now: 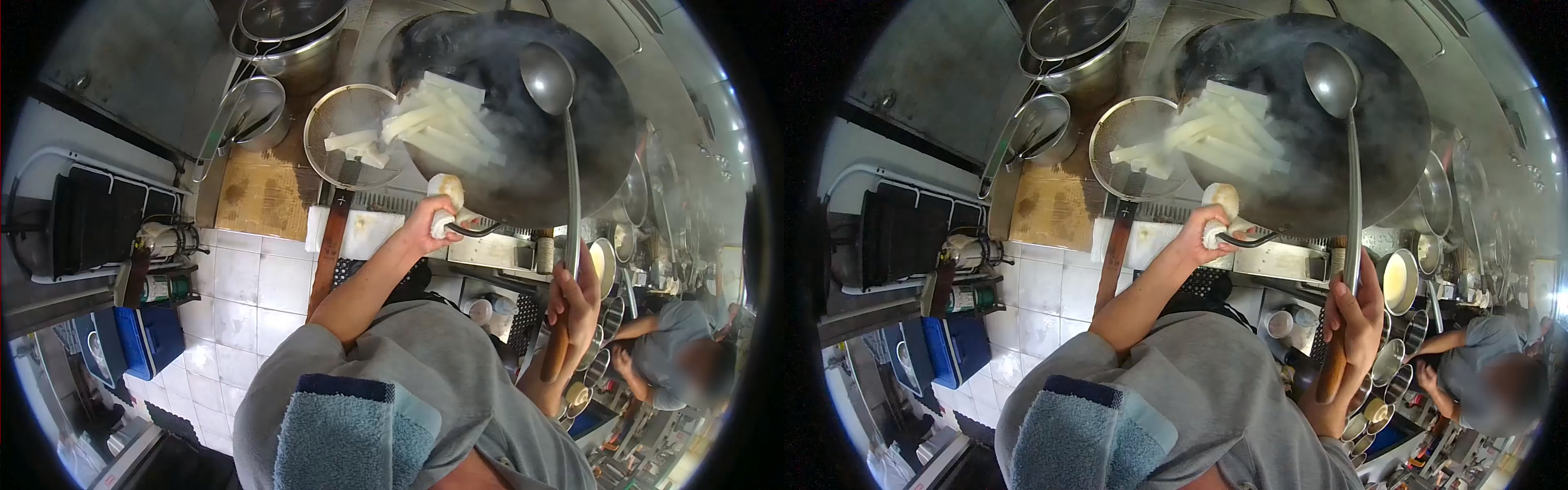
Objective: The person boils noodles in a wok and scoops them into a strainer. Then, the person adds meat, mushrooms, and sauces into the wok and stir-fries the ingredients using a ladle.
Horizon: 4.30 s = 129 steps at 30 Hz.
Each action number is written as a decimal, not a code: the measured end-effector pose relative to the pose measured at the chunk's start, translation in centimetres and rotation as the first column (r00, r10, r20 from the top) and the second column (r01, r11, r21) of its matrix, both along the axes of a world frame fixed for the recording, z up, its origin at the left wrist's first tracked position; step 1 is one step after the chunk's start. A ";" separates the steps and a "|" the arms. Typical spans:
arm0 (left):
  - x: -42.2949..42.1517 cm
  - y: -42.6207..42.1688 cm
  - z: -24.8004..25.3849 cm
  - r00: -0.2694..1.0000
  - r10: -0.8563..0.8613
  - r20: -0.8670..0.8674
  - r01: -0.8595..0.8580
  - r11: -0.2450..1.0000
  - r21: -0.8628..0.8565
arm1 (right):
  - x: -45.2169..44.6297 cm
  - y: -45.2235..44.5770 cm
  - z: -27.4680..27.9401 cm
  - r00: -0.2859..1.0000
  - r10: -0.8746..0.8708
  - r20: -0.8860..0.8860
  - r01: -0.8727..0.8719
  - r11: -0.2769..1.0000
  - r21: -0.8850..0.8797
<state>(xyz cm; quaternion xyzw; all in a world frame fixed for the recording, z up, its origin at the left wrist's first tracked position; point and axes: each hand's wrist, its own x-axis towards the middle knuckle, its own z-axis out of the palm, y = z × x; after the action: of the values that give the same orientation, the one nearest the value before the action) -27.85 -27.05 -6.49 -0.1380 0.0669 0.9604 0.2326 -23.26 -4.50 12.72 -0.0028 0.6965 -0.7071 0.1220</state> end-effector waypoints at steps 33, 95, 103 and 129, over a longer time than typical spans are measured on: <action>-0.1 -0.4 -0.4 0.995 -0.098 -0.033 0.101 0.990 0.099 | 0.3 -2.1 0.5 0.998 0.058 0.012 -0.057 0.998 -0.038; -2.2 0.6 -2.0 0.963 -0.082 -0.257 0.137 0.970 0.201 | 2.7 -9.6 0.1 0.909 0.202 0.364 -0.118 0.964 -0.240; -2.2 0.4 -1.7 0.978 -0.099 -0.185 0.148 0.950 0.274 | 2.8 -9.4 -1.3 0.923 0.169 0.346 -0.127 0.982 -0.142; -2.0 0.3 0.6 0.826 -0.141 -0.546 -0.559 -0.330 -0.760 | -3.4 10.7 -5.6 0.998 0.052 0.040 -0.054 0.997 0.050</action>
<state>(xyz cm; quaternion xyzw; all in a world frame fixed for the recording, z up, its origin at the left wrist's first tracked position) -29.82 -26.77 -5.93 -0.0585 0.8207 0.5366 -0.1874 -26.66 6.18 7.10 -0.0043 0.7116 -0.6854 0.1543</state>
